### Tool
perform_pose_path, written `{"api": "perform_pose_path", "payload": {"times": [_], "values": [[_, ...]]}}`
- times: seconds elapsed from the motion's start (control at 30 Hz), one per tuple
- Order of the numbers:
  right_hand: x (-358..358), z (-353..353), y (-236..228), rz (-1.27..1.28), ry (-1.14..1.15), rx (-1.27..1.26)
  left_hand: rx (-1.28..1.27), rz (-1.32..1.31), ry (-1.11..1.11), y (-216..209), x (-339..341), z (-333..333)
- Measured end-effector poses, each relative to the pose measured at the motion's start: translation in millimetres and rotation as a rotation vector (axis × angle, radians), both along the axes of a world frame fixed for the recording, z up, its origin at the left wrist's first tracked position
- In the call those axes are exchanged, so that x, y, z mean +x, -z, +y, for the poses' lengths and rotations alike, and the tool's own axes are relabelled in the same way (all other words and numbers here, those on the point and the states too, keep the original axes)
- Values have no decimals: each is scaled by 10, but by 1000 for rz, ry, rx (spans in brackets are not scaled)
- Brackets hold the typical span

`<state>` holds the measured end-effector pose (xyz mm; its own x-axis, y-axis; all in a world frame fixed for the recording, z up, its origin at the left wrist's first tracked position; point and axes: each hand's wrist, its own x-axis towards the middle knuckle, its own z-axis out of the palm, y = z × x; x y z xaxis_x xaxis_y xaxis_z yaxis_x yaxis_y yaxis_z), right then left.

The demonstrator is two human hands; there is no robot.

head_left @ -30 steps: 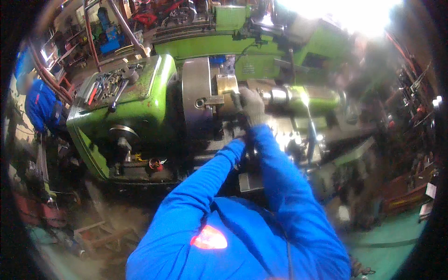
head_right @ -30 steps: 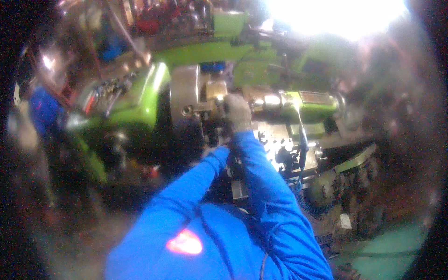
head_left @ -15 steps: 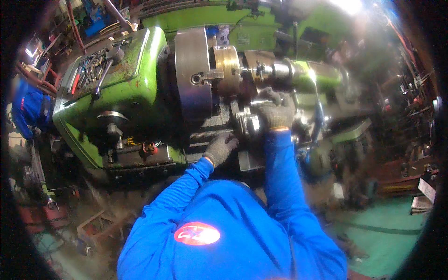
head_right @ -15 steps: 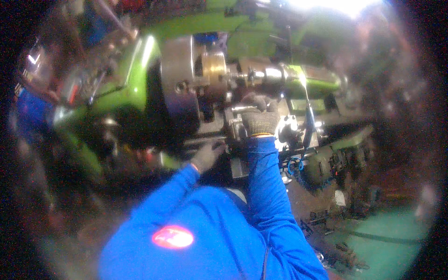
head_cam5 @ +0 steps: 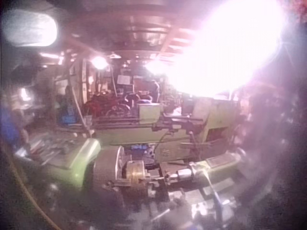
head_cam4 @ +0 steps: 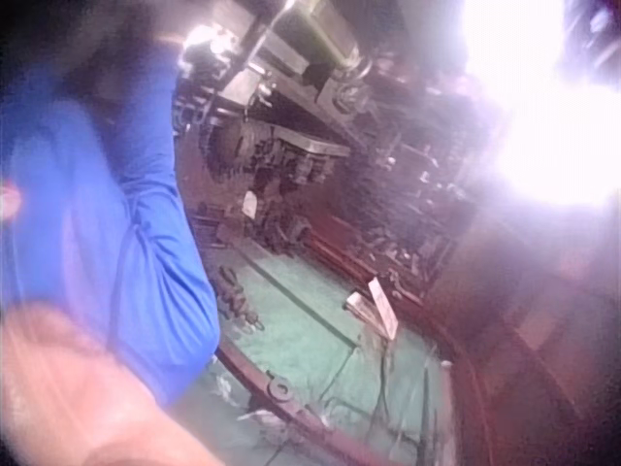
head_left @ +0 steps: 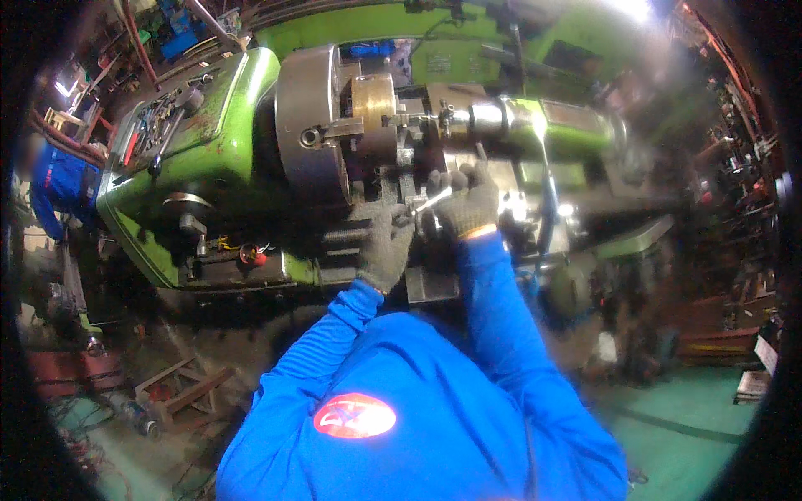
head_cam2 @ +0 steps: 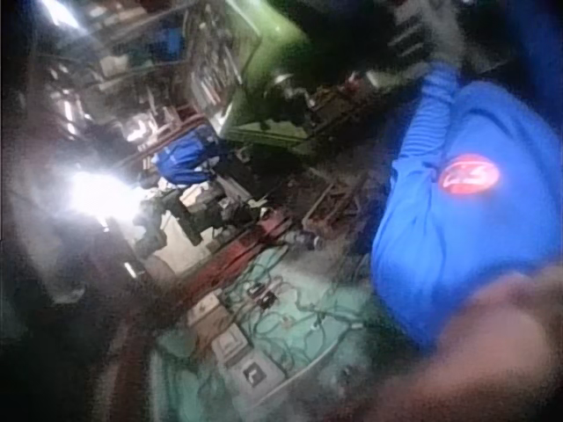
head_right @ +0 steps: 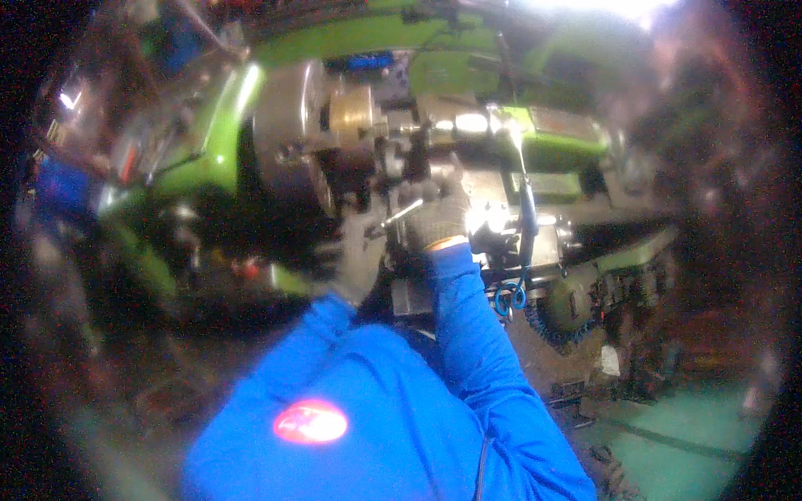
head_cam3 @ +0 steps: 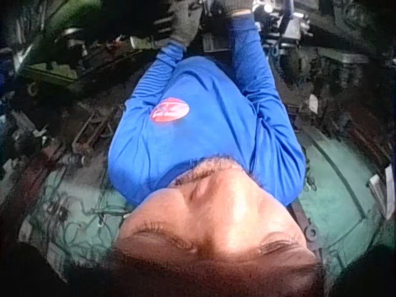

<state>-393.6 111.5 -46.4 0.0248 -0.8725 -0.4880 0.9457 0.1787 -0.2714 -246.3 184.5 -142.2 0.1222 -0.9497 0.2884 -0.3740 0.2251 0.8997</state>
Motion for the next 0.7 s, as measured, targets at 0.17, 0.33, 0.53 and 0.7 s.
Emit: {"api": "perform_pose_path", "payload": {"times": [0.17,0.33,0.53,0.7], "values": [[-52,-187,-93,564,4,-242,430,-365,249,169,-332,-118],[208,-333,-280,1208,136,-671,408,-815,462,-238,-679,-35],[617,-244,43,1980,-55,-1119,426,-955,371,159,-707,78],[1147,138,130,2106,-508,-1482,586,-1028,391,-104,-582,-30]]}}
